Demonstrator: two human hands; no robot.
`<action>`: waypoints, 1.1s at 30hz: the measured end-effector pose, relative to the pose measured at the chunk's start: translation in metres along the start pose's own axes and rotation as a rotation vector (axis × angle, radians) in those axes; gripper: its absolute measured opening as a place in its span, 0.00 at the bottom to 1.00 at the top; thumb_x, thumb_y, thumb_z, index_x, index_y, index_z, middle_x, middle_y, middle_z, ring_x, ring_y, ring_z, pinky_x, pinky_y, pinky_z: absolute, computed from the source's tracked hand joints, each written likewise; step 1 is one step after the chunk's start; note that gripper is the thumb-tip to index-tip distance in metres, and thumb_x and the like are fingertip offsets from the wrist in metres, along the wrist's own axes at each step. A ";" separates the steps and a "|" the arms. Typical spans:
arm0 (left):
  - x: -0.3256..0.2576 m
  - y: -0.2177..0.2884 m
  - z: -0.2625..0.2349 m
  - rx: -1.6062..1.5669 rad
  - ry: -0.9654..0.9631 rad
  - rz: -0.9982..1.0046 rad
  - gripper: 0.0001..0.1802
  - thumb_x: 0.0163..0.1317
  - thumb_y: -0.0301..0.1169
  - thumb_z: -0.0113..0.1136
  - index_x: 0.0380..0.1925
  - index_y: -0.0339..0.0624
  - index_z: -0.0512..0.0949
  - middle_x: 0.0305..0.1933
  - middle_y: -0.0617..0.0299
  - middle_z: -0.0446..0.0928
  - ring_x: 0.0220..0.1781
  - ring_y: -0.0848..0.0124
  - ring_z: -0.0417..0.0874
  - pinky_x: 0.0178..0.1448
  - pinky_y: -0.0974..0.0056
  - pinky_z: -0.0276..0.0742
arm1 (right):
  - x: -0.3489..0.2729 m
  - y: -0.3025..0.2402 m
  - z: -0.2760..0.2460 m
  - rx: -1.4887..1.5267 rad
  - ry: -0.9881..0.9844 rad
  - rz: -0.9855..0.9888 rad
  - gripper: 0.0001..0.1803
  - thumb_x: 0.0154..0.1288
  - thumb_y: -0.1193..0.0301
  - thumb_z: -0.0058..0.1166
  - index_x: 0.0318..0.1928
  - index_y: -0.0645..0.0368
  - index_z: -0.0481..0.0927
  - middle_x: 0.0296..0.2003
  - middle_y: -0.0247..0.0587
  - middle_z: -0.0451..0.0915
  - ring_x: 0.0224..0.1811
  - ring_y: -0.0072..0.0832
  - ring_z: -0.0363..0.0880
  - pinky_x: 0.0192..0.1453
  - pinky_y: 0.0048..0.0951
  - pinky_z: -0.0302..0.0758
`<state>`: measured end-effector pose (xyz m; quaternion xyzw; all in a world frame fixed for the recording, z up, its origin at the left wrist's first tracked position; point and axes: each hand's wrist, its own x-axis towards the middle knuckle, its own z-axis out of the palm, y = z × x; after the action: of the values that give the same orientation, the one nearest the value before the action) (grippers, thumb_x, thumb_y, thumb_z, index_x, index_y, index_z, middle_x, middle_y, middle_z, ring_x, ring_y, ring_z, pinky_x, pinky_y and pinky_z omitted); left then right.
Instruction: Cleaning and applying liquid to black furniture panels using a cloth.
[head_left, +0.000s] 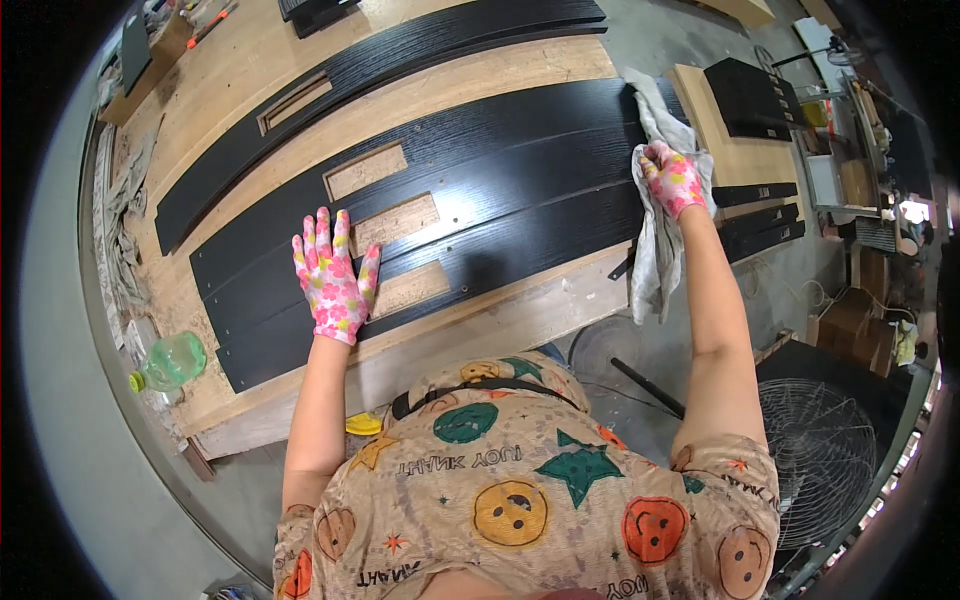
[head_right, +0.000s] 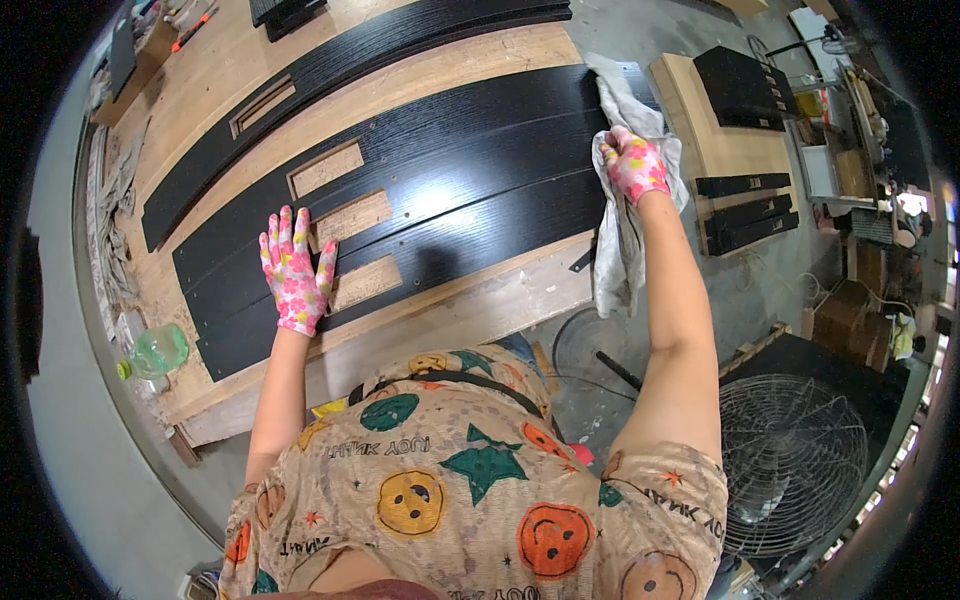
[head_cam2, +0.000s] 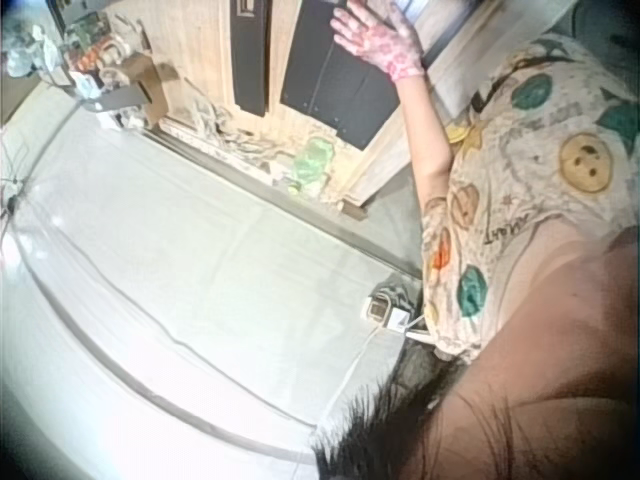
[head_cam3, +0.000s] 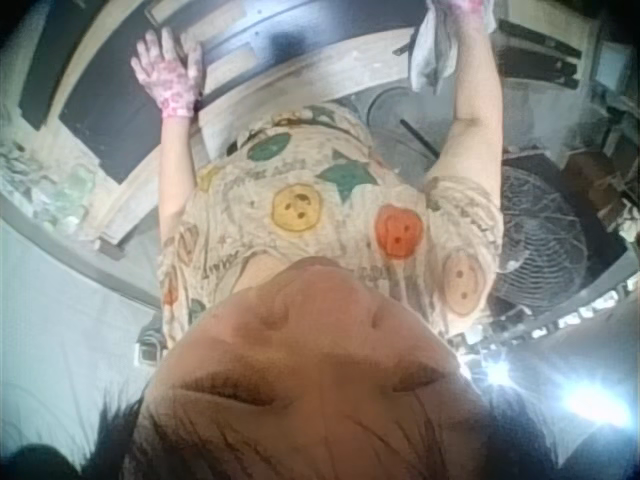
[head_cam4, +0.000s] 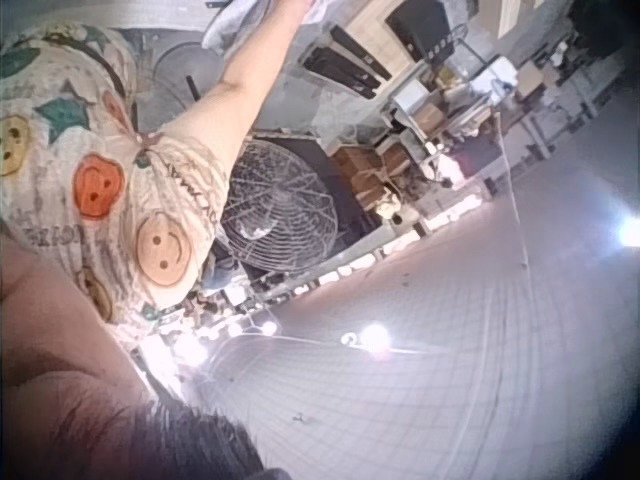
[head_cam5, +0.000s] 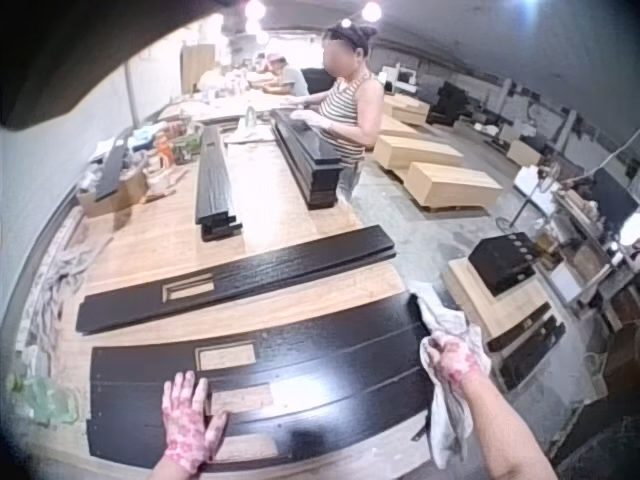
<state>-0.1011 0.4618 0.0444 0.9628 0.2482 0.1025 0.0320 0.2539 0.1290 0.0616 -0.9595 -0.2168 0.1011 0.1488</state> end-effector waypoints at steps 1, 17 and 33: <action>0.002 0.000 0.001 0.000 0.000 0.001 0.34 0.61 0.46 0.57 0.65 0.45 0.65 0.71 0.50 0.59 0.74 0.53 0.54 0.76 0.49 0.43 | 0.001 0.000 0.006 -0.010 0.055 -0.008 0.08 0.64 0.66 0.52 0.39 0.56 0.78 0.39 0.52 0.81 0.44 0.47 0.80 0.48 0.41 0.76; -0.038 -0.053 -0.011 -0.426 0.334 -0.138 0.15 0.56 0.28 0.65 0.44 0.41 0.80 0.51 0.53 0.80 0.56 0.53 0.78 0.65 0.54 0.67 | -0.003 -0.007 0.033 -0.141 0.283 -0.345 0.28 0.61 0.56 0.57 0.58 0.57 0.74 0.55 0.53 0.74 0.57 0.49 0.73 0.62 0.43 0.68; -0.110 -0.332 -0.083 -0.483 0.531 -1.006 0.35 0.49 0.44 0.74 0.52 0.32 0.74 0.45 0.50 0.80 0.46 0.61 0.83 0.51 0.60 0.77 | -0.033 -0.225 -0.076 0.985 -0.222 -0.355 0.24 0.66 0.68 0.51 0.61 0.64 0.71 0.53 0.41 0.77 0.58 0.29 0.72 0.64 0.29 0.65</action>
<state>-0.3692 0.6996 0.0679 0.6350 0.6411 0.3641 0.2305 0.1575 0.2897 0.2110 -0.7083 -0.3170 0.2651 0.5723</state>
